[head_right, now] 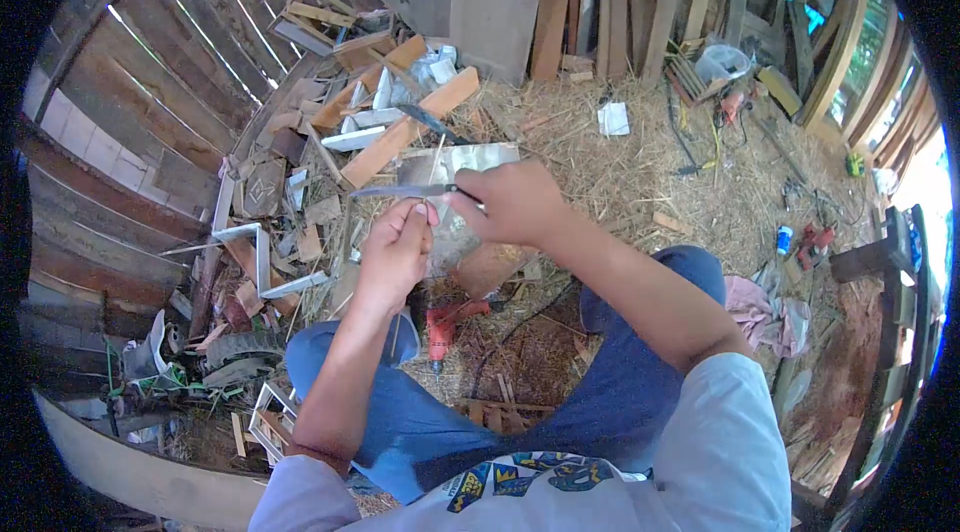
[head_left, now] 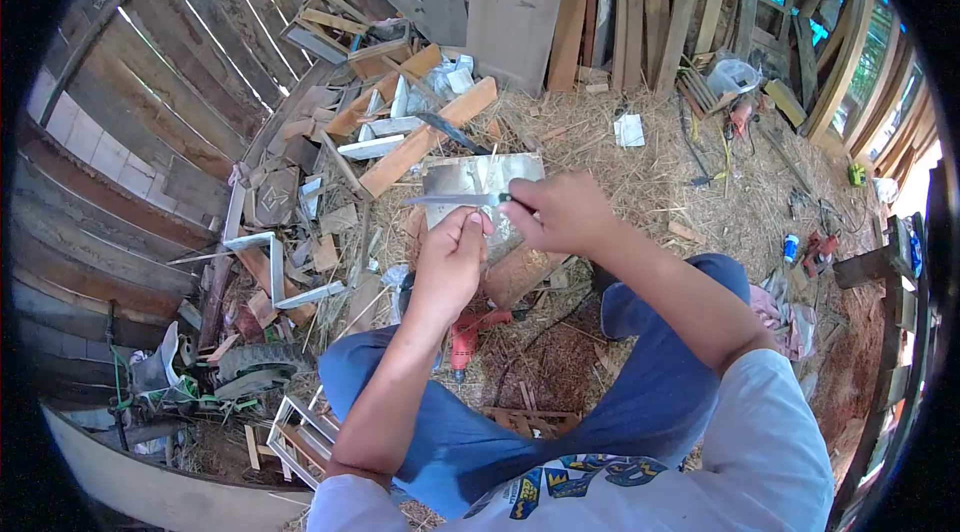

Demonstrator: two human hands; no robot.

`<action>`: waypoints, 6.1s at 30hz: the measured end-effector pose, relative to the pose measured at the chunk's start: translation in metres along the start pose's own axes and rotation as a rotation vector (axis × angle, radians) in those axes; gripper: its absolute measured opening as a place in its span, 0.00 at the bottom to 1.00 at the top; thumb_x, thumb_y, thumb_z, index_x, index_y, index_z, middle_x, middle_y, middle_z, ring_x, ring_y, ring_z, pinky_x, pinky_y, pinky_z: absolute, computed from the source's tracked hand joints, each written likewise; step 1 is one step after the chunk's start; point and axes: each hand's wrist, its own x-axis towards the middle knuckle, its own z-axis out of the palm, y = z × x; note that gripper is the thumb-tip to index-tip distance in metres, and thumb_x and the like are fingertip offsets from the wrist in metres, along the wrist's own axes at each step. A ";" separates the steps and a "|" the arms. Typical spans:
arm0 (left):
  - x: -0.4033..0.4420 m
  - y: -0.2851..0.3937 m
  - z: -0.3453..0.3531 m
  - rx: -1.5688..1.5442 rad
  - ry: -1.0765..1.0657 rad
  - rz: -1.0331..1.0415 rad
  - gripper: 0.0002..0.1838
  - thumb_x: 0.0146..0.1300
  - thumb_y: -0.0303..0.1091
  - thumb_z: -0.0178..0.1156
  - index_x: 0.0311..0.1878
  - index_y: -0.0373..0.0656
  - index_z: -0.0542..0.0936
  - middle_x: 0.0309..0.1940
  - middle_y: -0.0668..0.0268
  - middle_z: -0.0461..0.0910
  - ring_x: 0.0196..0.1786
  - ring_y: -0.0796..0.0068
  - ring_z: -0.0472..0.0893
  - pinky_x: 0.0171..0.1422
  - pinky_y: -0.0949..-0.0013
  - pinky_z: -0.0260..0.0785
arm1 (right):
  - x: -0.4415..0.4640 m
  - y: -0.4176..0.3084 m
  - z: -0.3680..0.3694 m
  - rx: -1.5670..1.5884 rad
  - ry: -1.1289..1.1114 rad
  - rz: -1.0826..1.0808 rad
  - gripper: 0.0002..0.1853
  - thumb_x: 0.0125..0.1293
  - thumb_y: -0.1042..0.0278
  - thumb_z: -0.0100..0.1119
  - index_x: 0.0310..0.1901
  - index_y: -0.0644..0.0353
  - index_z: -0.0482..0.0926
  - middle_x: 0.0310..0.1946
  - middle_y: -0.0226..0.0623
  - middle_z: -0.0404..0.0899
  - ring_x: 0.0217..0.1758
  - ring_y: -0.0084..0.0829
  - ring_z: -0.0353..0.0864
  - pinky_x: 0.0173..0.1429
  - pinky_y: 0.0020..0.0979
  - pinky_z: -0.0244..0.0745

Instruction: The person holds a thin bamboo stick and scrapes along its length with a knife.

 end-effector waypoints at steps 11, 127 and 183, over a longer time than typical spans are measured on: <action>-0.011 0.018 0.002 -0.208 -0.083 -0.206 0.11 0.82 0.38 0.47 0.41 0.46 0.74 0.19 0.78 0.62 0.14 0.89 0.54 0.16 0.76 0.43 | 0.001 0.017 -0.006 -0.001 0.089 0.084 0.16 0.70 0.49 0.58 0.31 0.51 0.79 0.18 0.40 0.78 0.22 0.48 0.82 0.28 0.48 0.75; -0.014 0.041 -0.006 -0.588 -0.205 -0.358 0.09 0.81 0.41 0.48 0.44 0.51 0.73 0.21 0.79 0.58 0.16 0.90 0.51 0.17 0.79 0.38 | -0.002 0.002 -0.016 0.154 0.167 0.058 0.16 0.71 0.51 0.60 0.30 0.54 0.79 0.18 0.41 0.78 0.22 0.48 0.81 0.27 0.46 0.75; -0.015 0.043 -0.003 -0.564 -0.194 -0.386 0.09 0.82 0.39 0.47 0.43 0.50 0.72 0.21 0.80 0.55 0.16 0.90 0.48 0.16 0.79 0.36 | 0.001 0.021 -0.017 0.041 0.029 0.004 0.21 0.71 0.42 0.55 0.32 0.51 0.82 0.23 0.41 0.83 0.28 0.50 0.85 0.33 0.52 0.78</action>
